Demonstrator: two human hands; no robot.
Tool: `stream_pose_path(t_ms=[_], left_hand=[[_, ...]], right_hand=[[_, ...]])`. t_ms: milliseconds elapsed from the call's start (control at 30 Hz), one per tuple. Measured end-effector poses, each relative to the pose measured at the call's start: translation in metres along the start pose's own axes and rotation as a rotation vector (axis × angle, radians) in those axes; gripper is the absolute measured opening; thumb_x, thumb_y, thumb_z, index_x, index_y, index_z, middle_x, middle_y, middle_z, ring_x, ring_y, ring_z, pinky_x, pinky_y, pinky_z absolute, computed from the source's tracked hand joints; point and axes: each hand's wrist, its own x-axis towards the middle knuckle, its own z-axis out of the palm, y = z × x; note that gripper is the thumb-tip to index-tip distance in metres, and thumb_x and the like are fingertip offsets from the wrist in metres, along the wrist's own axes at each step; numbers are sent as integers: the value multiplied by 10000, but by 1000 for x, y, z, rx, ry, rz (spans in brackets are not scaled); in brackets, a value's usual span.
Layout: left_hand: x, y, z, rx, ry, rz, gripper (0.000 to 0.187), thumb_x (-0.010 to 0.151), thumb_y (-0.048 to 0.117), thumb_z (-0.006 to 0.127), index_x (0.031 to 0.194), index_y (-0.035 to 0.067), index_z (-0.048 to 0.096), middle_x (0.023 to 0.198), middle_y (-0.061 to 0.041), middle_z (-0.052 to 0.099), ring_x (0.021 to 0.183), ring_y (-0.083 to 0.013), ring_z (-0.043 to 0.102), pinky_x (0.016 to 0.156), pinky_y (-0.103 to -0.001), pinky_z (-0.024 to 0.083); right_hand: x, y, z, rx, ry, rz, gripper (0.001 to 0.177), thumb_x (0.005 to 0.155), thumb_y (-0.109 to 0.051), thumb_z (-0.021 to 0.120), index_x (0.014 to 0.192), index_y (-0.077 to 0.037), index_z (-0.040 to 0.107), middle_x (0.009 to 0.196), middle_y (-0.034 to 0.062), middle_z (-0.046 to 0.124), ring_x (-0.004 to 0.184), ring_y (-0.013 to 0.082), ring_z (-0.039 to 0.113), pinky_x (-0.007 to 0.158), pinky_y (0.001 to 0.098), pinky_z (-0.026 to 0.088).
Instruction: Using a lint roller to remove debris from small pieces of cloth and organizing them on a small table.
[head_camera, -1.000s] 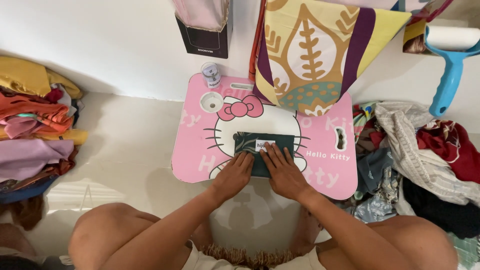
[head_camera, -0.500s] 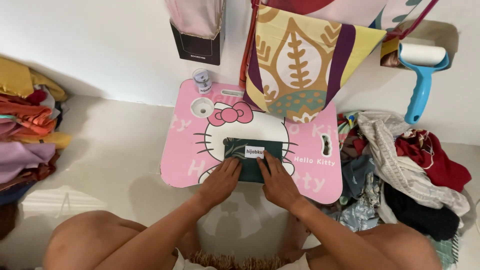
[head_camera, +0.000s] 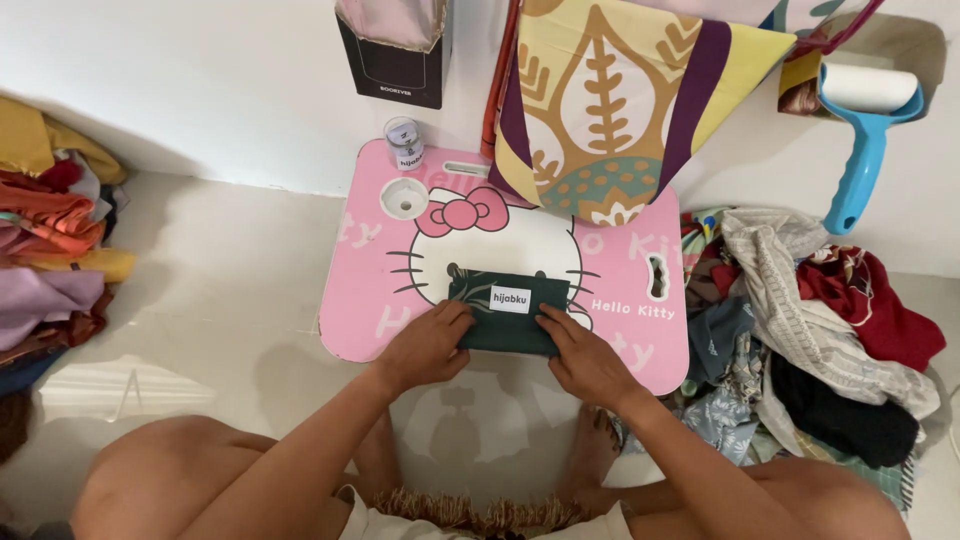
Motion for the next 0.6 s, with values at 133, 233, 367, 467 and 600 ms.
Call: stream_pose_path(t_ms=[133,233,367,467,600], left_hand=[[3,-13,10,-195,81,-75,317,858,188,706,1108,0,652,1021,-143,624,1037,-338,666,965,-413,536],[9,-16,6,-344,178,-142,314,813,145,738,1106,49,676,902,-126,642,845,-316,691,790,-423,569],[17,-21,4,-503,236,-350,368,836,155,773,1171,31,688,927,-167,734,846,-332,733,716,-398,587],[20,-22,7,-595,185,-532,380,872,208,774,1192,26,680,978,-188,769,924,-344,752,749,-414,619],[26,-30,17,-609,191,-716,381,915,327,766,1164,47,698,994,-167,761,931,-300,755,751,-394,621]], right_hand=[[7,-13,-26,159,-15,94,419,925,-125,550,1341,-156,591,1448,46,562,1154,302,676,917,445,572],[15,-11,-34,299,35,215,281,907,-126,620,1181,-160,675,1263,24,694,1085,295,718,850,424,594],[25,12,-24,468,125,338,212,900,-121,692,1108,-155,720,1049,54,742,989,259,729,864,422,569],[29,20,-16,523,173,412,181,882,-122,730,1062,-133,728,859,99,737,858,266,732,809,426,567],[38,35,-7,544,204,519,128,899,-193,755,1005,-128,724,743,76,701,736,224,692,727,386,548]])
